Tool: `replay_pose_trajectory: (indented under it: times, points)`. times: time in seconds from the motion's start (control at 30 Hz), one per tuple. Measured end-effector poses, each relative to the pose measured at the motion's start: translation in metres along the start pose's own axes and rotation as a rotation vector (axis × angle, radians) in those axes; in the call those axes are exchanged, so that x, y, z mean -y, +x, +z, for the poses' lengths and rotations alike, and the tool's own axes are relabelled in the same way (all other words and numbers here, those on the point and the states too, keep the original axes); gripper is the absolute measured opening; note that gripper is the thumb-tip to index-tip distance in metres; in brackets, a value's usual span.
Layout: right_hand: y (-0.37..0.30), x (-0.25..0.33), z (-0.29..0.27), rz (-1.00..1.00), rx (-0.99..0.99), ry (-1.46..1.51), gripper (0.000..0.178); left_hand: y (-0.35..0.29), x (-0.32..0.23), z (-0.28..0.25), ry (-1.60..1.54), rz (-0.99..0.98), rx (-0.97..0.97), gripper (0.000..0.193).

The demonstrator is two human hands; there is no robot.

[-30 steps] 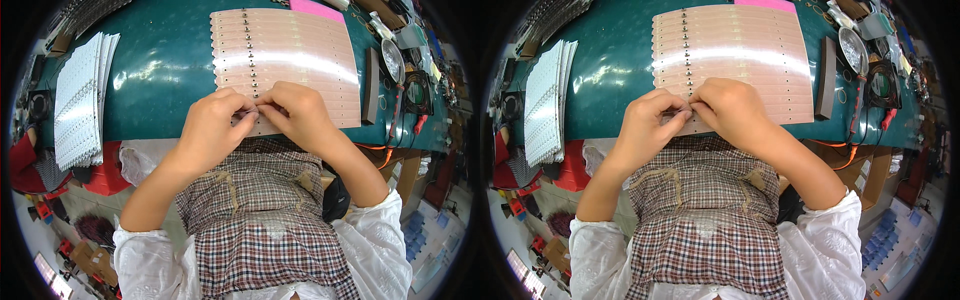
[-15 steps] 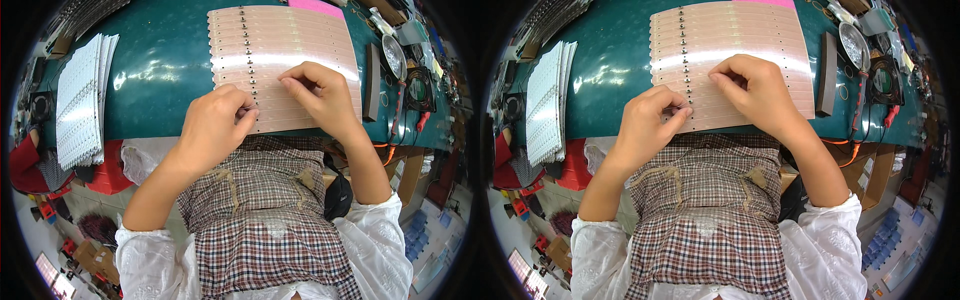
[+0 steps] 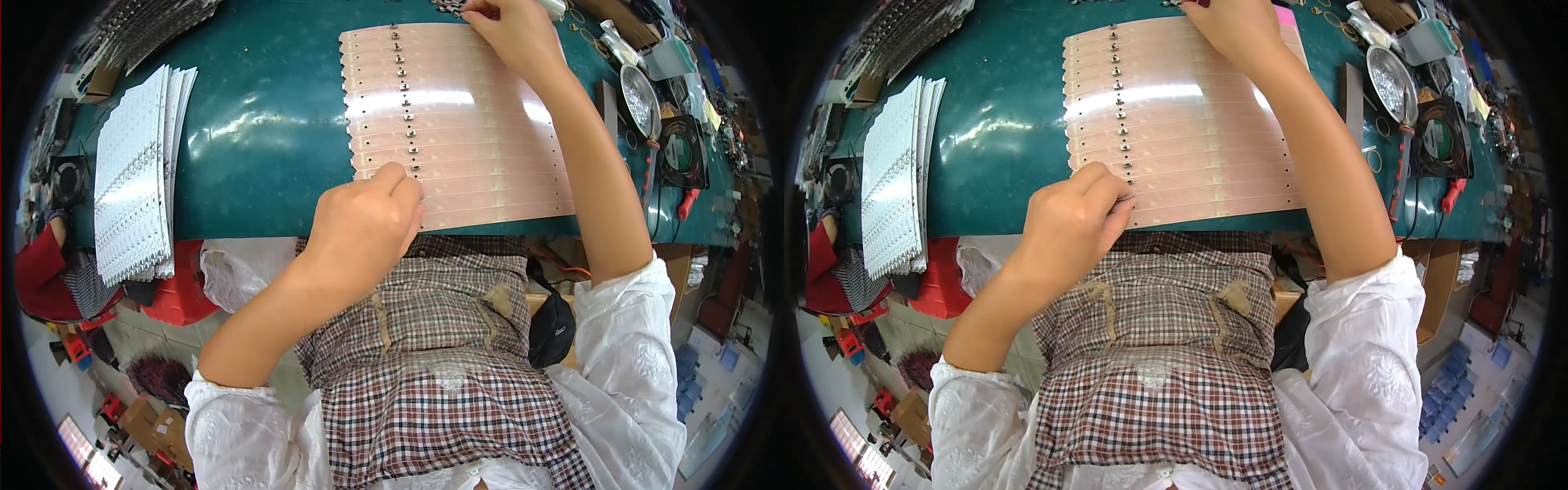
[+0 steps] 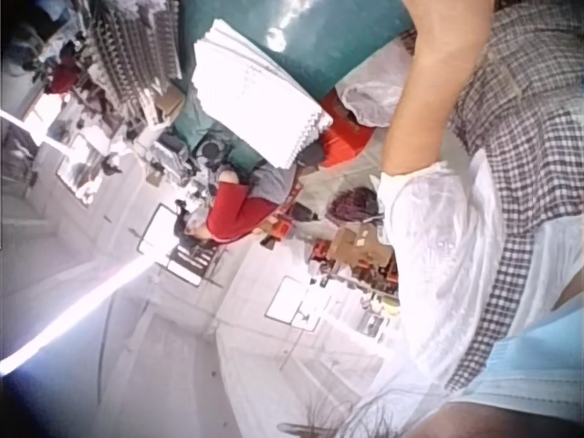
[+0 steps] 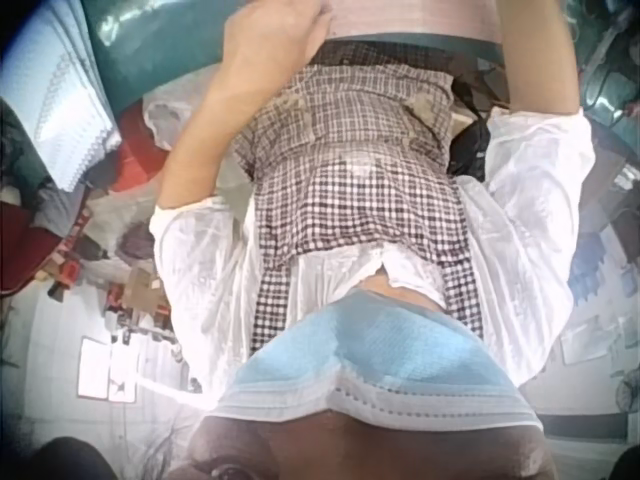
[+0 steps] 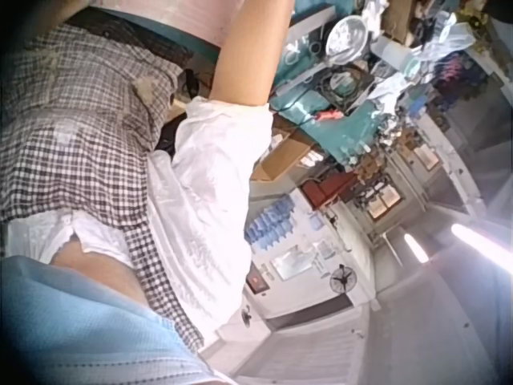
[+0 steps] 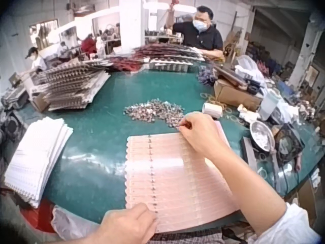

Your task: The person solders components onto a circuit board panel using a soldering iron, inserts small components into slots on another board panel by hand, and solders the inserted components in place with the soldering iron.

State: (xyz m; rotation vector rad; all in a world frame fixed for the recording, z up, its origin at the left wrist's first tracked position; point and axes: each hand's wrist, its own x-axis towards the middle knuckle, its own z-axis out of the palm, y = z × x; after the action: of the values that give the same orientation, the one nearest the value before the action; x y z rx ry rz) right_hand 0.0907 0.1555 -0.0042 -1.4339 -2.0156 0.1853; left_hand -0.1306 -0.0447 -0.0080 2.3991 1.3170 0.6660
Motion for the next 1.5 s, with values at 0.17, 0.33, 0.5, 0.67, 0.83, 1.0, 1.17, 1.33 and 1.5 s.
replay_pose_trajectory:
  times: [0.17,0.33,0.5,0.67,0.83,1.0,1.17,1.33,1.5]
  points:
    - [0.025,-0.009,0.029,-0.153,0.059,-0.12,0.013,-0.003,0.001,-0.003,-0.091,-0.034,-0.038,0.013]
    - [0.033,-0.007,0.04,-0.273,0.07,-0.315,0.014,0.0,0.008,-0.017,-0.296,-0.135,-0.05,0.012]
    - [0.038,-0.014,0.032,-0.185,0.051,-0.145,0.016,0.056,0.045,-0.05,-0.116,-0.193,-0.153,0.016]
    - [0.023,0.018,0.001,0.154,0.116,0.343,0.014,0.136,0.115,-0.038,-0.015,-0.199,-0.242,0.021]
    - [-0.035,0.027,-0.023,0.038,0.187,0.533,0.016,0.19,0.14,-0.007,0.08,-0.2,-0.336,0.017]
    - [-0.095,0.056,-0.049,0.312,0.405,0.668,0.013,0.199,0.142,0.004,0.192,-0.203,-0.349,0.015]
    - [-0.137,0.079,-0.053,0.238,0.517,0.647,0.01,0.202,0.134,0.002,0.287,-0.156,-0.324,0.015]
    - [-0.156,0.099,-0.046,0.208,0.524,0.585,0.009,0.195,0.13,-0.006,0.223,-0.197,-0.274,0.016]
    - [-0.159,0.1,-0.042,0.135,0.564,0.546,0.007,0.161,0.112,-0.03,0.058,-0.262,-0.319,0.017]
